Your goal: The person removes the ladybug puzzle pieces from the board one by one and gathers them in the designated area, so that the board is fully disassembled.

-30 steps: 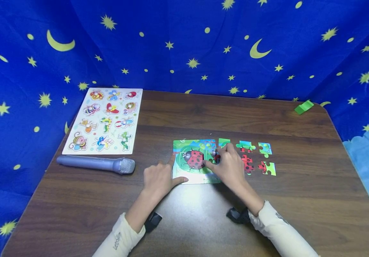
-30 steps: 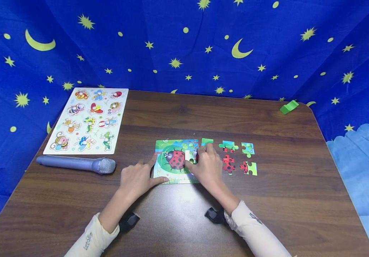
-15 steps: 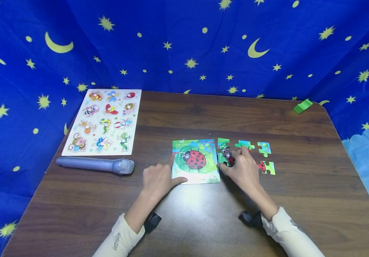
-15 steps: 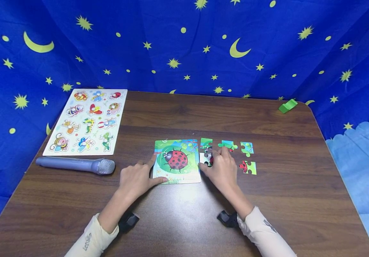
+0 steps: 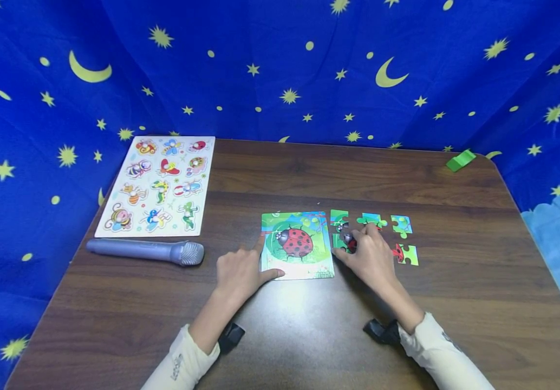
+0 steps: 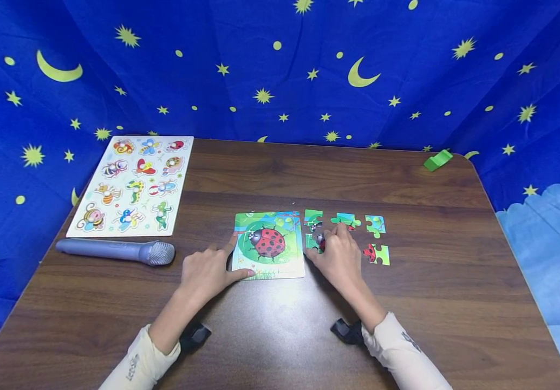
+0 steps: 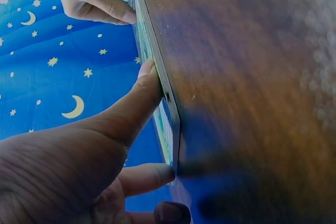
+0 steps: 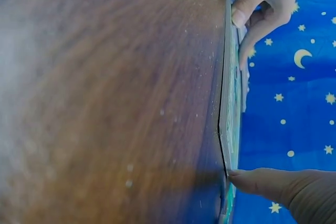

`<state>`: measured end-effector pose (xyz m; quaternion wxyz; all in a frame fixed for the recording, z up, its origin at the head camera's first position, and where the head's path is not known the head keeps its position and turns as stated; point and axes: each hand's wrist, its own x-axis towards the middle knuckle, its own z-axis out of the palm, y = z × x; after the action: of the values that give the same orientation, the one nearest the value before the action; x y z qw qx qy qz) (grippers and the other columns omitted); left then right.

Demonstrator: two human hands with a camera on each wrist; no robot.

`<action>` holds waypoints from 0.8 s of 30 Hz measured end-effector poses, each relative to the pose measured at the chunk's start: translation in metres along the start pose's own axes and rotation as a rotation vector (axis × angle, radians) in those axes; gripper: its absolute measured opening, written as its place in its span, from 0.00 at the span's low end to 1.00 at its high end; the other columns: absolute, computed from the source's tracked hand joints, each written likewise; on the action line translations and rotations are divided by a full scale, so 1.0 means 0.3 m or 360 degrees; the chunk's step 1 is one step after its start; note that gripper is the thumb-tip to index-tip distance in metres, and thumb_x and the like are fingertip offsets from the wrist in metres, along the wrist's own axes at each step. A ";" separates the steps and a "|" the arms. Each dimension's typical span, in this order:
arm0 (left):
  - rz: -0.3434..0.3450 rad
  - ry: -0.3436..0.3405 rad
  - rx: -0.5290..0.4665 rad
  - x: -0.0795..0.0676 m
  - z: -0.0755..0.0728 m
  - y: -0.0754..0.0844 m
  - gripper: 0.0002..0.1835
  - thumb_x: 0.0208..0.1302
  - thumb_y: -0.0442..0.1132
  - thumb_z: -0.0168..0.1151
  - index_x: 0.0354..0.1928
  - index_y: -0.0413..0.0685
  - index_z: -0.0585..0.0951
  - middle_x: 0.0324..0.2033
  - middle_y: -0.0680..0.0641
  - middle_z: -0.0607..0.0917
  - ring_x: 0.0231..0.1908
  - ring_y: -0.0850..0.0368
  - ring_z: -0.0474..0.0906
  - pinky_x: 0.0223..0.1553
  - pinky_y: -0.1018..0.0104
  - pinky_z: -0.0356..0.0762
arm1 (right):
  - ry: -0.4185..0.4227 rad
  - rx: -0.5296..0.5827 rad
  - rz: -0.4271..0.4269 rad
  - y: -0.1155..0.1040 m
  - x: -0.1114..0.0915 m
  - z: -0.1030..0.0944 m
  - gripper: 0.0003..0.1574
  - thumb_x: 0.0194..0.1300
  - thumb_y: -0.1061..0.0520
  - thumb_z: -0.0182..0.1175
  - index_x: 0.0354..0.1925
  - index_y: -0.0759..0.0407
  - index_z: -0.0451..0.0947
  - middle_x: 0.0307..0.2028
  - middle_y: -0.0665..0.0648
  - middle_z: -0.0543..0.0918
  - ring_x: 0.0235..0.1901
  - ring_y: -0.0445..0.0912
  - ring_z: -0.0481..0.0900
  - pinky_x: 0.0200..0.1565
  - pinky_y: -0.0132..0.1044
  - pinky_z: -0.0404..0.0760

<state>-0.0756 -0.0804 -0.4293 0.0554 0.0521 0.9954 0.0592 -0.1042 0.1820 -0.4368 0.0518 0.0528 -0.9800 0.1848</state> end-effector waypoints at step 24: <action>0.0037 0.0046 0.0012 0.001 0.000 -0.006 0.54 0.44 0.77 0.65 0.71 0.54 0.70 0.10 0.49 0.67 0.13 0.57 0.60 0.16 0.63 0.57 | -0.0226 0.0197 -0.0316 -0.027 -0.024 -0.010 0.44 0.53 0.45 0.76 0.59 0.70 0.77 0.39 0.58 0.69 0.25 0.44 0.65 0.24 0.33 0.64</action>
<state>-0.0760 -0.0820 -0.4295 0.0400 0.0629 0.9956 0.0567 -0.0958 0.1761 -0.4320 -0.0029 0.1657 -0.9578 0.2348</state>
